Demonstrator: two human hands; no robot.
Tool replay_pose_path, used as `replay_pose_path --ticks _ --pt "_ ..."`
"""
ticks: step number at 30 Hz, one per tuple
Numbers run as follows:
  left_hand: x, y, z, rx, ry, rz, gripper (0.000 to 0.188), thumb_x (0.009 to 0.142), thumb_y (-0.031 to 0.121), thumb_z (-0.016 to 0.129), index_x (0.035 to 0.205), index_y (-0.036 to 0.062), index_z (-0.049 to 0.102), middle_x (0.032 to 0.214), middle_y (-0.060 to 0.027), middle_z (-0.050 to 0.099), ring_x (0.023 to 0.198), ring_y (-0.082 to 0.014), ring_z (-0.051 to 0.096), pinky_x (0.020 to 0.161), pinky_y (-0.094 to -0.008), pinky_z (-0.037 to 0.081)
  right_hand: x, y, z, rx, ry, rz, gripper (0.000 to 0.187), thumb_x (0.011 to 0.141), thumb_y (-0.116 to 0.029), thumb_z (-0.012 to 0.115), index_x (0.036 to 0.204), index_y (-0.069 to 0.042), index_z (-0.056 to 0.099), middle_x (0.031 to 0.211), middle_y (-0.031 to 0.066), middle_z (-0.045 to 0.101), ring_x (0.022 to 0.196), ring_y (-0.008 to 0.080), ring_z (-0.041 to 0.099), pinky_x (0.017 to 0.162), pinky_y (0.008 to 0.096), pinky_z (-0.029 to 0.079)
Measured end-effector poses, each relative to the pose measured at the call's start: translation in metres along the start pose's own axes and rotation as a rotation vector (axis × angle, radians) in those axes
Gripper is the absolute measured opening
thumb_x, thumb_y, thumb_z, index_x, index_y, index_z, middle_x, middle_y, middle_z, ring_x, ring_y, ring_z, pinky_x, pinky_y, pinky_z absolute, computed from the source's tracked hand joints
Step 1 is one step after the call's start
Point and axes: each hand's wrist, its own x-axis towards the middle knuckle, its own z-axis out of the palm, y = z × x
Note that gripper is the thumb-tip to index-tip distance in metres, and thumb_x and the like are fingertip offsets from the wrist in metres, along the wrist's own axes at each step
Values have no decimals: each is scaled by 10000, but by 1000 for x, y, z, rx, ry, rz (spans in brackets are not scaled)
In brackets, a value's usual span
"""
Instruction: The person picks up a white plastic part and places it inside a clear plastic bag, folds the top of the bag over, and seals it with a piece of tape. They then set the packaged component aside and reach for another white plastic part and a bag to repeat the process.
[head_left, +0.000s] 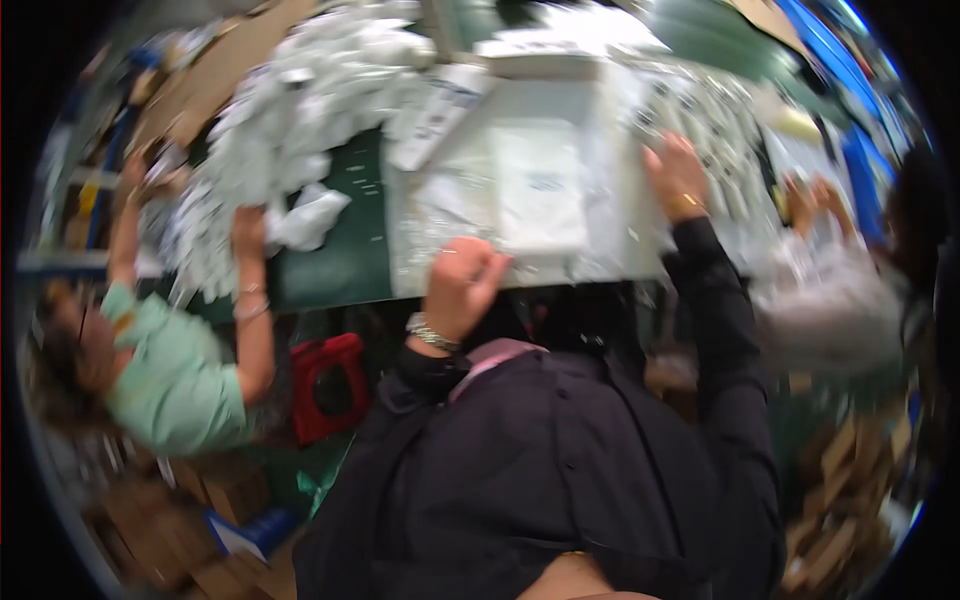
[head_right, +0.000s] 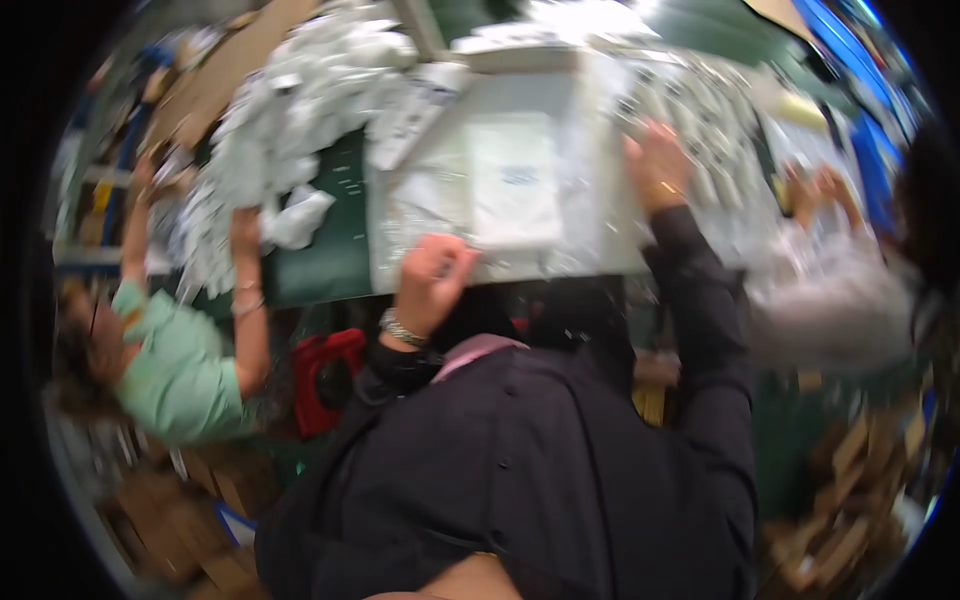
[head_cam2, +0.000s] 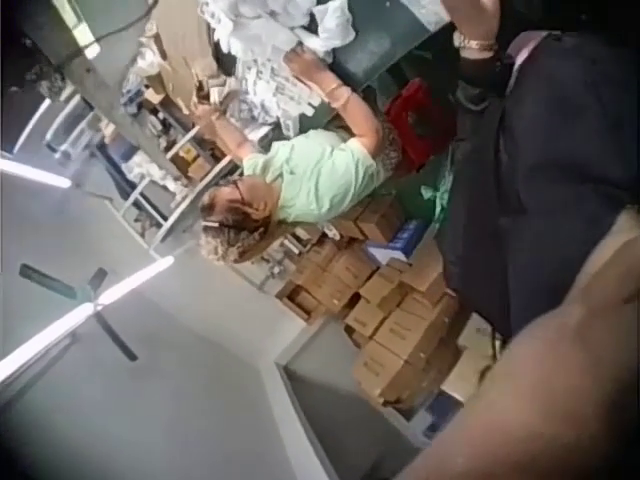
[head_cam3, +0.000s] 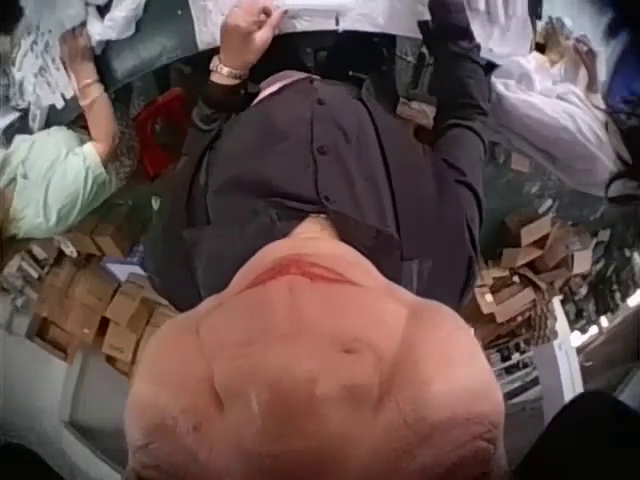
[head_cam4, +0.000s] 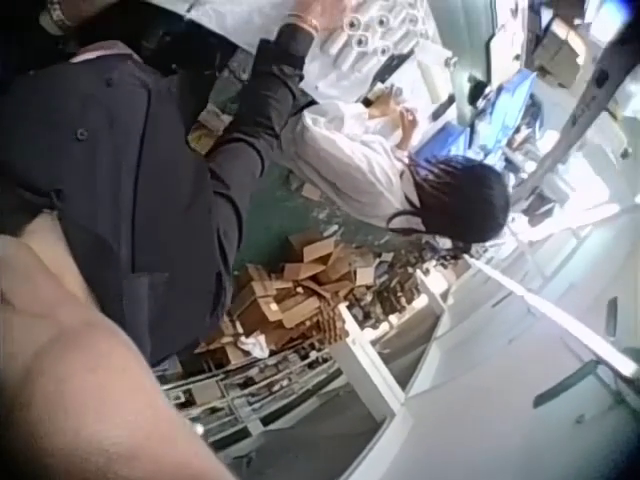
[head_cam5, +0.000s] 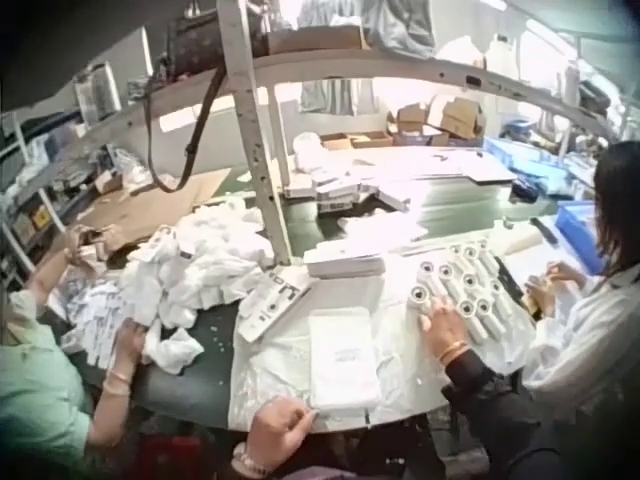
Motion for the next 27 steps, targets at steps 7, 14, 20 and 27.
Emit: replay_pose_path --ticks 7,14,20,27 --pt "3 9 16 -215 -11 -143 185 1012 193 739 1059 16 710 973 -133 739 865 -268 726 756 -376 583 -14 -7 -30 183 -92 -87 360 962 -188 738 1254 15 682 1152 195 707 998 373 703 875 468 554" --pt "34 29 5 -1372 -289 -882 530 1118 396 582 1418 -40 557 1113 -173 740 954 -248 755 800 -355 634 -72 -128 -129 564 -241 -685 388 906 -53 776 1287 -44 701 1201 116 701 960 326 705 832 424 566" --pt "28 26 28 -1591 -402 -670 562 1162 344 490 1570 -27 388 1284 -199 685 1134 -264 731 950 -378 619 -101 -145 -120 594 -167 -603 420 897 1 774 1308 -48 706 1235 117 691 991 282 699 809 374 565" --pt "26 52 51 -1563 -69 -673 496 1173 229 462 1592 6 318 1397 -141 593 1301 -206 605 1081 -352 530 -137 -163 -126 881 -261 -238 499 895 -5 805 1377 -65 691 1205 110 671 905 186 640 782 310 540"
